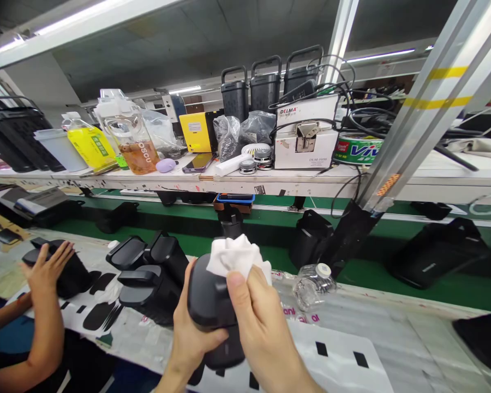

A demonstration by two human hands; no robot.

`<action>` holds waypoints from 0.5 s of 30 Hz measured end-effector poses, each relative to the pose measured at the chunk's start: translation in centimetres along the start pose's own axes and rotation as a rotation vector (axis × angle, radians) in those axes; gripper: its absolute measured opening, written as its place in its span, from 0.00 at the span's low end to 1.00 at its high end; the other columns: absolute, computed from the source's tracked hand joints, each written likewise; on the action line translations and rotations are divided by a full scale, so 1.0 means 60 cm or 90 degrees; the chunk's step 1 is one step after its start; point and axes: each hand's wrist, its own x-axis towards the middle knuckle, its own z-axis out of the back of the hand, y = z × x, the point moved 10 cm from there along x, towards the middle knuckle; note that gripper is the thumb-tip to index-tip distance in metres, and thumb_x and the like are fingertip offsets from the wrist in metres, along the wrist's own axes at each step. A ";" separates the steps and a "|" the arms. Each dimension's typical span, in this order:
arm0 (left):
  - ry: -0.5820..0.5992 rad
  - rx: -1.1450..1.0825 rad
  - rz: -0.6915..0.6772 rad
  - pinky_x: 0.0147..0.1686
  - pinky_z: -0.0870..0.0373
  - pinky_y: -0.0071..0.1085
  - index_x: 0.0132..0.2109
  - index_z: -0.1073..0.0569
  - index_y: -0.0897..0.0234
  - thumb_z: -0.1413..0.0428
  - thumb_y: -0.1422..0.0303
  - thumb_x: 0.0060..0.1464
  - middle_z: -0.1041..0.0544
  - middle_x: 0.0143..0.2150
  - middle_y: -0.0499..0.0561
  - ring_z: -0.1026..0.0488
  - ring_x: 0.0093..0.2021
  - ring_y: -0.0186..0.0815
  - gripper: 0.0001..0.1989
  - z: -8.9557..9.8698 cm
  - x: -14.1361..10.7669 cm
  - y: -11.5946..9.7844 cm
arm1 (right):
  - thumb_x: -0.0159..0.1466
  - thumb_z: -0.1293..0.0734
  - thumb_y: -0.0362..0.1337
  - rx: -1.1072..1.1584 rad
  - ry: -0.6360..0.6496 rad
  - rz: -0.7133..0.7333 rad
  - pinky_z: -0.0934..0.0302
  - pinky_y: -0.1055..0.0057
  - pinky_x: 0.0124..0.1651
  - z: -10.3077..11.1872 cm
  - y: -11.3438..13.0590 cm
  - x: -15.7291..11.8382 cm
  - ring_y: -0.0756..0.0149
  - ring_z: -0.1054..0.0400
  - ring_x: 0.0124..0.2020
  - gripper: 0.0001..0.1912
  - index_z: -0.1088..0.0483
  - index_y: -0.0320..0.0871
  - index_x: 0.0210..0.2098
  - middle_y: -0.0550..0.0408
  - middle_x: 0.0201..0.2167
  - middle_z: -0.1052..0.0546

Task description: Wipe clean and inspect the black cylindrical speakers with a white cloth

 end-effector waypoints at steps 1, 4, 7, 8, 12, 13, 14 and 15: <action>-0.015 0.077 -0.015 0.62 0.45 0.56 0.68 0.48 0.56 0.29 0.51 0.27 0.35 0.64 0.58 0.39 0.64 0.58 0.61 0.001 0.001 -0.009 | 0.65 0.36 0.50 0.006 0.018 -0.003 0.36 0.62 0.55 -0.004 0.002 0.000 0.55 0.31 0.52 0.19 0.26 0.48 0.51 0.51 0.48 0.23; -0.041 0.265 -0.133 0.60 0.42 0.55 0.68 0.48 0.55 0.29 0.58 0.29 0.35 0.63 0.58 0.39 0.63 0.58 0.59 -0.001 0.005 -0.052 | 0.64 0.34 0.48 0.101 0.035 -0.044 0.37 0.60 0.57 0.002 -0.013 0.005 0.55 0.32 0.52 0.19 0.26 0.47 0.51 0.49 0.50 0.24; -0.049 0.381 -0.288 0.58 0.39 0.53 0.68 0.48 0.56 0.29 0.58 0.32 0.34 0.61 0.60 0.37 0.60 0.58 0.58 -0.010 0.004 -0.102 | 0.62 0.32 0.47 0.159 -0.014 -0.066 0.35 0.59 0.54 0.028 -0.033 0.005 0.54 0.29 0.49 0.17 0.24 0.46 0.47 0.49 0.47 0.22; -0.052 0.403 -0.321 0.57 0.39 0.52 0.68 0.49 0.57 0.30 0.57 0.33 0.34 0.61 0.60 0.37 0.59 0.58 0.58 -0.012 0.003 -0.114 | 0.60 0.30 0.47 0.149 -0.045 -0.063 0.32 0.59 0.50 0.039 -0.036 0.002 0.53 0.28 0.46 0.17 0.23 0.45 0.45 0.48 0.44 0.21; -0.052 0.429 -0.375 0.57 0.39 0.50 0.69 0.50 0.58 0.30 0.54 0.33 0.35 0.61 0.61 0.37 0.59 0.58 0.59 -0.016 -0.003 -0.142 | 0.50 0.25 0.51 -0.036 -0.213 -0.029 0.31 0.67 0.29 0.087 -0.014 -0.027 0.54 0.28 0.31 0.17 0.22 0.43 0.28 0.51 0.27 0.22; -0.046 0.428 -0.380 0.57 0.39 0.50 0.69 0.50 0.58 0.30 0.54 0.32 0.35 0.61 0.61 0.37 0.59 0.58 0.60 -0.018 -0.005 -0.146 | 0.48 0.25 0.51 -0.098 -0.242 -0.025 0.33 0.69 0.25 0.096 -0.002 -0.037 0.57 0.30 0.26 0.17 0.24 0.43 0.24 0.53 0.23 0.24; -0.042 0.421 -0.380 0.57 0.39 0.51 0.69 0.49 0.58 0.30 0.54 0.31 0.35 0.61 0.61 0.37 0.59 0.58 0.60 -0.018 -0.007 -0.148 | 0.47 0.25 0.52 -0.152 -0.261 -0.028 0.36 0.71 0.22 0.103 0.008 -0.046 0.61 0.33 0.22 0.18 0.26 0.43 0.21 0.55 0.19 0.27; -0.041 0.406 -0.367 0.58 0.39 0.51 0.68 0.48 0.59 0.29 0.55 0.30 0.35 0.61 0.61 0.37 0.60 0.58 0.60 -0.016 -0.006 -0.149 | 0.45 0.24 0.52 -0.193 -0.272 -0.035 0.39 0.72 0.20 0.111 0.016 -0.055 0.64 0.36 0.20 0.19 0.28 0.43 0.18 0.56 0.17 0.29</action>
